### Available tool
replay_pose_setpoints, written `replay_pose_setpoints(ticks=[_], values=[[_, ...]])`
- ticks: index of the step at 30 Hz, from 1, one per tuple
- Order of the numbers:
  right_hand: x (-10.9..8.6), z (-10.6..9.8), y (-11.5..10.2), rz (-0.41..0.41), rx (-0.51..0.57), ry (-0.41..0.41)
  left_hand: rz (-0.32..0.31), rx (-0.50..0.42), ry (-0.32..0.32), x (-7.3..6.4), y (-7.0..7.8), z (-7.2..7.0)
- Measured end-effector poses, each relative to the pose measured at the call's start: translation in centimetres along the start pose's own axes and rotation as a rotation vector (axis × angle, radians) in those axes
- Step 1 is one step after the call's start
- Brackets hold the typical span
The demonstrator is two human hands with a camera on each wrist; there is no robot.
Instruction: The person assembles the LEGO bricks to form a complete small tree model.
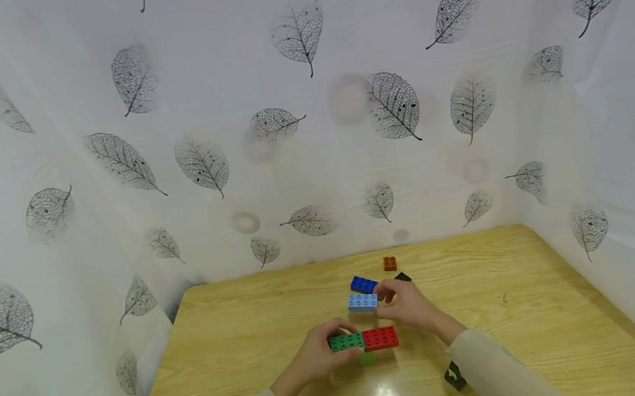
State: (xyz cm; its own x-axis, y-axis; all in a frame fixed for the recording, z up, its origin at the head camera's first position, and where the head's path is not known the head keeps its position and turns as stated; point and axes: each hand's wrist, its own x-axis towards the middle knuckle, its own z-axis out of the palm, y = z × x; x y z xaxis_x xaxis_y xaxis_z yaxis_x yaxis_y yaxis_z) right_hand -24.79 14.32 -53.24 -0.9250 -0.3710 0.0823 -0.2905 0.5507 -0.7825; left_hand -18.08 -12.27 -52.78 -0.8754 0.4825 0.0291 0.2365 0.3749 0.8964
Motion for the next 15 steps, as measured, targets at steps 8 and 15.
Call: replay_pose_setpoints(ticks=[8, 15], values=[[-1.3, -0.7, -1.9, -0.051, 0.011, -0.003, 0.003, 0.028, 0.002, 0.1, -0.2, 0.0], [-2.7, -1.3, -3.4, -0.110, 0.003, -0.009, -0.001, 0.016, 0.002, 0.0, -0.2, 0.1]])
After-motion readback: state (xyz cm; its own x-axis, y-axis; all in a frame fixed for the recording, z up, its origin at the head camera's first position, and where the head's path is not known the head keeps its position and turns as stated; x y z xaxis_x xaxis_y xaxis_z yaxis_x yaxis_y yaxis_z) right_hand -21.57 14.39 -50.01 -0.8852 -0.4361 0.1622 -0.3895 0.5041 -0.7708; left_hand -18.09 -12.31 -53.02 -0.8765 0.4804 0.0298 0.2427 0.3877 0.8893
